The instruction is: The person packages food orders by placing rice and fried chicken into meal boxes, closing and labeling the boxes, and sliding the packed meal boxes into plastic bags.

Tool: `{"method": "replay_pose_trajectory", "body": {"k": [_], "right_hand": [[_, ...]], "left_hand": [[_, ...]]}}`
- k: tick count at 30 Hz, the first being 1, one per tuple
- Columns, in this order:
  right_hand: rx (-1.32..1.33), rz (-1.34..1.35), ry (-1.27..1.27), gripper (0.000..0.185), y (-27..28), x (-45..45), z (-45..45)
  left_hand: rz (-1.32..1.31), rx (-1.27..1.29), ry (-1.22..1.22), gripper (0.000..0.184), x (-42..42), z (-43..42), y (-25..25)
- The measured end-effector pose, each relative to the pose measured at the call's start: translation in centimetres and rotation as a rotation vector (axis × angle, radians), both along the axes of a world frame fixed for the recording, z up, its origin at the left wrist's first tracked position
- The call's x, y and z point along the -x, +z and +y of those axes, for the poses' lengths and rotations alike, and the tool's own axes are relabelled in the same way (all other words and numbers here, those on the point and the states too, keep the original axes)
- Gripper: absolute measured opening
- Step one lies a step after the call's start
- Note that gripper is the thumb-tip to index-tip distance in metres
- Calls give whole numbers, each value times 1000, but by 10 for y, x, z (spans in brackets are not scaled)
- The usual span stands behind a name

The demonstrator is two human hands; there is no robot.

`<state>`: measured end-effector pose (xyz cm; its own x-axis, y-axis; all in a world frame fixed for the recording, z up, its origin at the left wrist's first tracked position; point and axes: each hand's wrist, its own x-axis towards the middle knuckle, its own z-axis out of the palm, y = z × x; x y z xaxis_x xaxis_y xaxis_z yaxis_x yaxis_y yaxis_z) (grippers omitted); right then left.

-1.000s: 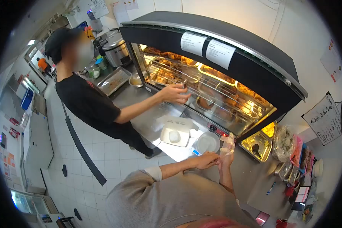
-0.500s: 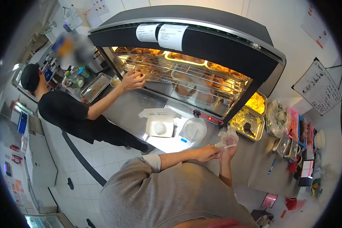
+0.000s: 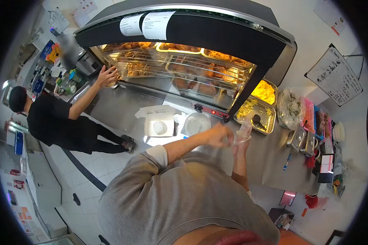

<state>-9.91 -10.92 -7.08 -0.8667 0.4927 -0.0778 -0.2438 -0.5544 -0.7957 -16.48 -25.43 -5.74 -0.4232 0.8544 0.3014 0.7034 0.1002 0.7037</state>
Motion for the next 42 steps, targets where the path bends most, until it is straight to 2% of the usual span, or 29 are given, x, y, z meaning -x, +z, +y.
{"method": "replay_pose_trajectory", "body": {"k": [1,3,5,9,12,14,18,21,24,27,28,31,33,34,35,37,40,42], "right_hand": [[41,19,-9,48,-8,5,6],[117,48,-29,50,-33,7,23],[23,-84,72,51,-29,11,30],[-70,-315,200,47,-11,12,25],[-21,-297,151,41,-42,29,22],[-166,-242,138,43,-27,49,-1],[-405,-106,96,44,-33,68,-25],[-276,-38,123,42,-30,68,-45],[-353,-53,73,24,-10,69,-65],[-572,27,-51,34,-7,80,-82],[-591,-45,37,42,1,82,-84],[-645,62,11,43,33,106,-102],[-834,-156,-62,40,61,122,-113],[-1175,-62,-206,41,42,144,-106],[-1000,88,-152,34,47,158,-112],[-1520,-18,-242,31,114,153,-134],[-1916,-362,70,48,99,205,-122],[-1873,-523,99,45,104,222,-128]], "left_hand": [[76,-127,128,18,25,2,8],[232,-126,738,25,59,10,41],[432,-235,858,30,93,18,55],[507,-190,852,35,96,23,54],[462,-220,864,40,93,27,54],[476,-191,869,40,106,26,40],[581,-158,863,40,107,9,52],[576,-167,924,38,108,5,50],[524,-189,976,36,107,-7,45],[495,-182,1051,36,111,-33,45],[486,-187,1076,36,111,-44,42],[496,-225,1163,35,120,-78,37],[407,-212,1214,36,125,-103,34],[356,-268,1193,35,123,-117,29],[307,-327,1173,35,124,-132,24],[261,-403,1120,33,123,-163,19],[233,-373,1069,30,86,-218,-5],[189,-321,1095,28,55,-256,-29]]}}
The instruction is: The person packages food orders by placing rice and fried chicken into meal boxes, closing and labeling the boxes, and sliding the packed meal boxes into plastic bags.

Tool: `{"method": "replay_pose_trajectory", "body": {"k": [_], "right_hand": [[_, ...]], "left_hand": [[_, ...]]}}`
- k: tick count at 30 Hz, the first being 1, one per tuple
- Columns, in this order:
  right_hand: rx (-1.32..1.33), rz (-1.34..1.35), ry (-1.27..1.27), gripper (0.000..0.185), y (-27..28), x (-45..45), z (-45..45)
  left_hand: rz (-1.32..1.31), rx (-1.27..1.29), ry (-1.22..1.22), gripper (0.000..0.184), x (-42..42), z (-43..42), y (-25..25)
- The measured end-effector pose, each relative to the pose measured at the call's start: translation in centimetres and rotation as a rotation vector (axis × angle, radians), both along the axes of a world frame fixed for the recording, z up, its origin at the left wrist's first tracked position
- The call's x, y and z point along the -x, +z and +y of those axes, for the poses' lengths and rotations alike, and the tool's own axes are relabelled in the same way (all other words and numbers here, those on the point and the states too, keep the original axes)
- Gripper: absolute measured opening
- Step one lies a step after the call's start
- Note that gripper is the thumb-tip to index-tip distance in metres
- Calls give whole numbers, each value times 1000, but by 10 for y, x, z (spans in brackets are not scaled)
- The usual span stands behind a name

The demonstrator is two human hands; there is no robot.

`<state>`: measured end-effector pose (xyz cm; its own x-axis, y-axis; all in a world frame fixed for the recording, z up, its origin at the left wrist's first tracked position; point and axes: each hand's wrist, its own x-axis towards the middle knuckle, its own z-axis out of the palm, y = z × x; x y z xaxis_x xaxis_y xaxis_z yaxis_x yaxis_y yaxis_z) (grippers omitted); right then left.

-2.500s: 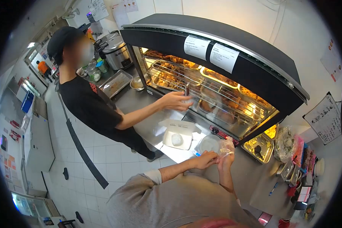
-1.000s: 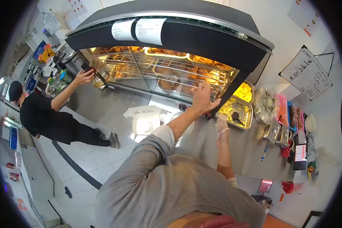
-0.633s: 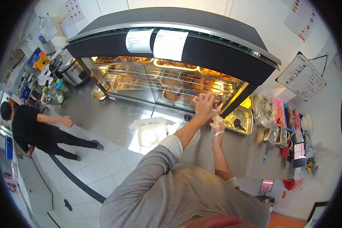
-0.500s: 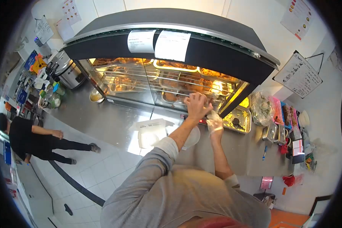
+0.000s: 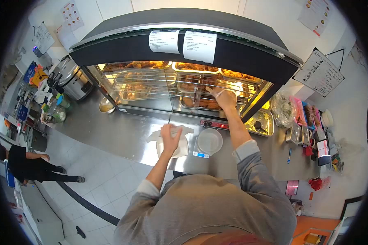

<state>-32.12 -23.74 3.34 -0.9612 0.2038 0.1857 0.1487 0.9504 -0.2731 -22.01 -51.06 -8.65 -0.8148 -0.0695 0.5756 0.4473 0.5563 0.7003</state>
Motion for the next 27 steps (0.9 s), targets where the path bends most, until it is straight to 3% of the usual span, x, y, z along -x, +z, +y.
{"method": "replay_pose_trajectory", "body": {"k": [1,5,6,9,13,14,19,20,21,25,26,27], "right_hand": [[10,-46,-53,44,3,8,-2],[17,-80,-106,71,2,30,3],[142,-265,-92,72,36,16,-7],[15,-356,-88,70,33,30,-7],[100,-223,-139,60,-17,60,18],[59,-88,-56,55,-21,53,22],[214,53,-179,51,-39,46,40],[214,88,-138,50,-50,50,52],[213,120,-99,50,-59,53,61],[349,62,137,54,-75,64,77],[341,63,213,48,-77,64,76],[286,14,127,46,-60,58,61]], "left_hand": [[-21,-11,11,27,-15,-19,-14],[-251,-136,208,20,-76,-90,-76],[-291,-144,239,18,-91,-104,-87],[-385,-177,309,17,-120,-127,-105],[-464,-297,345,18,-119,-131,-125],[-482,-311,321,20,-116,-130,-131],[-656,-341,258,37,-90,-110,-119],[-717,-292,256,55,-82,-116,-139],[-762,-259,267,58,-78,-117,-147],[-884,-134,278,69,-61,-116,-178],[-900,-141,269,70,-57,-114,-181],[-920,-146,259,71,-57,-112,-182]]}}
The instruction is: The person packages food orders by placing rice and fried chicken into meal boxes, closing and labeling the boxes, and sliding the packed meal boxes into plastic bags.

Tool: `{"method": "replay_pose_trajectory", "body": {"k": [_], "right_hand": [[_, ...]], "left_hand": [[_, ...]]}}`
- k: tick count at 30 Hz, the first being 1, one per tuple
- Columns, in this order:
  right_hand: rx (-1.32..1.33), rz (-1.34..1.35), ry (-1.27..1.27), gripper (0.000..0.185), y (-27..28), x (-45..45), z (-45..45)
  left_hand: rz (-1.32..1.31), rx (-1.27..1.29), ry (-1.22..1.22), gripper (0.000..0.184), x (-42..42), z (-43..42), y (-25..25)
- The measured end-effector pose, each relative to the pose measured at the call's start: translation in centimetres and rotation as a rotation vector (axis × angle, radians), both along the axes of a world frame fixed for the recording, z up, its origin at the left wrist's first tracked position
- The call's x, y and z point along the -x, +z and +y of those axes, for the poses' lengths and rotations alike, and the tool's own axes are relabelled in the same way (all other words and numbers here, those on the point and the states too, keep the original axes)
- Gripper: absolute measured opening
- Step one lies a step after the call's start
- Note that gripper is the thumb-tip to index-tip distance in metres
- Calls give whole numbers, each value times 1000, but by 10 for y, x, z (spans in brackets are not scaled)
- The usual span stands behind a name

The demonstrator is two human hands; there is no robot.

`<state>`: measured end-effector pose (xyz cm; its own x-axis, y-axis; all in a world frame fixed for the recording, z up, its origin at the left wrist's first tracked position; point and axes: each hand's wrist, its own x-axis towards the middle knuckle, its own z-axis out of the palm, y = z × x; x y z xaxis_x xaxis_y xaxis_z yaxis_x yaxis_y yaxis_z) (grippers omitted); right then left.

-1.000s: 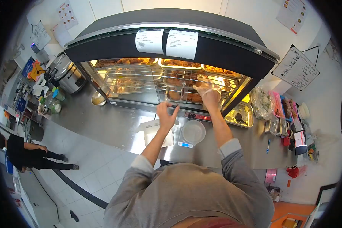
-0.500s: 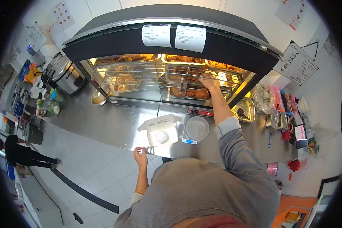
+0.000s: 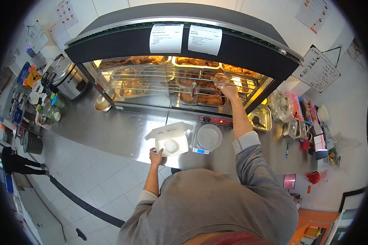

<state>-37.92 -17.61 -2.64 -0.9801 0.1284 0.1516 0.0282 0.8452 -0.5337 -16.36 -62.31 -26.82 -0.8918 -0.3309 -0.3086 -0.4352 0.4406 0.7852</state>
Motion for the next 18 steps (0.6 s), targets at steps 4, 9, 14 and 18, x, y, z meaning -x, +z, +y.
{"method": "replay_pose_trajectory", "body": {"k": [4,9,14,18], "right_hand": [[36,237,-37,47,5,-1,-24],[-101,253,-126,50,-15,21,5],[140,265,-424,42,21,-29,1],[370,306,-420,30,24,-63,-1]], "left_hand": [[5,-137,23,68,-2,8,9],[35,-38,-10,58,4,6,-11],[31,48,-97,45,1,6,17],[114,81,-107,37,-1,12,30]]}}
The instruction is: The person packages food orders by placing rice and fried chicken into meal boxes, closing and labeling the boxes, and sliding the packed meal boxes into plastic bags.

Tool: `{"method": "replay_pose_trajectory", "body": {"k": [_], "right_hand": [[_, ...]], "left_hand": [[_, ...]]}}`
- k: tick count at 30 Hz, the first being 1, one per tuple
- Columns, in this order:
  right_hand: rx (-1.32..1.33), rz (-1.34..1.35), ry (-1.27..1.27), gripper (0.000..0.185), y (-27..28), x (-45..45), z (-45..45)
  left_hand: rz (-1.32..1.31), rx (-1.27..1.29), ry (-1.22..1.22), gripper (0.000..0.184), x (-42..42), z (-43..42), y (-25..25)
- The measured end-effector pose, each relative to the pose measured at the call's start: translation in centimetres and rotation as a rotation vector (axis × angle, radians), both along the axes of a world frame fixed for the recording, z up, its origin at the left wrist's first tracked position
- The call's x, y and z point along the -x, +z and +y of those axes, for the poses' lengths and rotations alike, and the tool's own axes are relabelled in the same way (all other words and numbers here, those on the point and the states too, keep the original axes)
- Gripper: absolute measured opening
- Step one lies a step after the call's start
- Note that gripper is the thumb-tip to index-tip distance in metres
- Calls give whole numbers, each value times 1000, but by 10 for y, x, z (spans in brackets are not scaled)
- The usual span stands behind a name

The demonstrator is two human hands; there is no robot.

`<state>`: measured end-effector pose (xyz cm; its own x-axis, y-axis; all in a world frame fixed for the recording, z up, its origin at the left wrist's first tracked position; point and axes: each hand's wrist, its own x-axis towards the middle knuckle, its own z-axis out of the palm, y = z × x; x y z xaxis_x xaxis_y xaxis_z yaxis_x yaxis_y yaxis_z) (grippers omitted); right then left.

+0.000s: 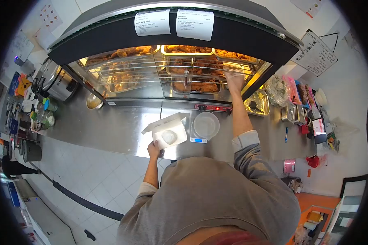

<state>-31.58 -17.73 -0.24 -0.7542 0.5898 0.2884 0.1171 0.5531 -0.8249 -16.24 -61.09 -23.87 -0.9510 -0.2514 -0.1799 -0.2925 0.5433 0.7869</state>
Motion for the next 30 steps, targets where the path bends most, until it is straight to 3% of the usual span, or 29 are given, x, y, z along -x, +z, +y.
{"method": "replay_pose_trajectory", "body": {"k": [4,5,8,10,11,12,13,15,21,26,29,30], "right_hand": [[202,408,-20,20,-25,-6,0],[94,276,65,19,-20,-21,4],[408,218,227,25,-4,-47,-7],[496,19,523,31,-3,-65,-14],[406,-156,626,34,-1,-76,-25],[420,-104,828,33,-16,-77,-39],[319,-69,1184,39,0,-82,-65],[28,-230,1227,46,-49,-93,-106],[-107,-448,1236,37,-153,-80,-177],[-307,-696,1429,40,-166,-48,-178],[-299,-809,1439,35,-161,-55,-184],[-415,-747,1402,32,-185,-56,-187]], "left_hand": [[31,-36,-4,41,3,5,-3],[60,-13,-7,42,6,6,-9],[100,-23,48,44,9,8,-11],[140,-61,77,42,11,13,2],[147,-54,86,42,12,16,12],[156,-49,92,41,14,19,21],[162,-43,95,40,14,21,26],[199,7,73,39,17,21,25],[296,38,76,44,19,22,17],[228,24,85,42,13,14,11],[236,-9,103,42,11,13,4],[241,-20,113,43,11,12,2]]}}
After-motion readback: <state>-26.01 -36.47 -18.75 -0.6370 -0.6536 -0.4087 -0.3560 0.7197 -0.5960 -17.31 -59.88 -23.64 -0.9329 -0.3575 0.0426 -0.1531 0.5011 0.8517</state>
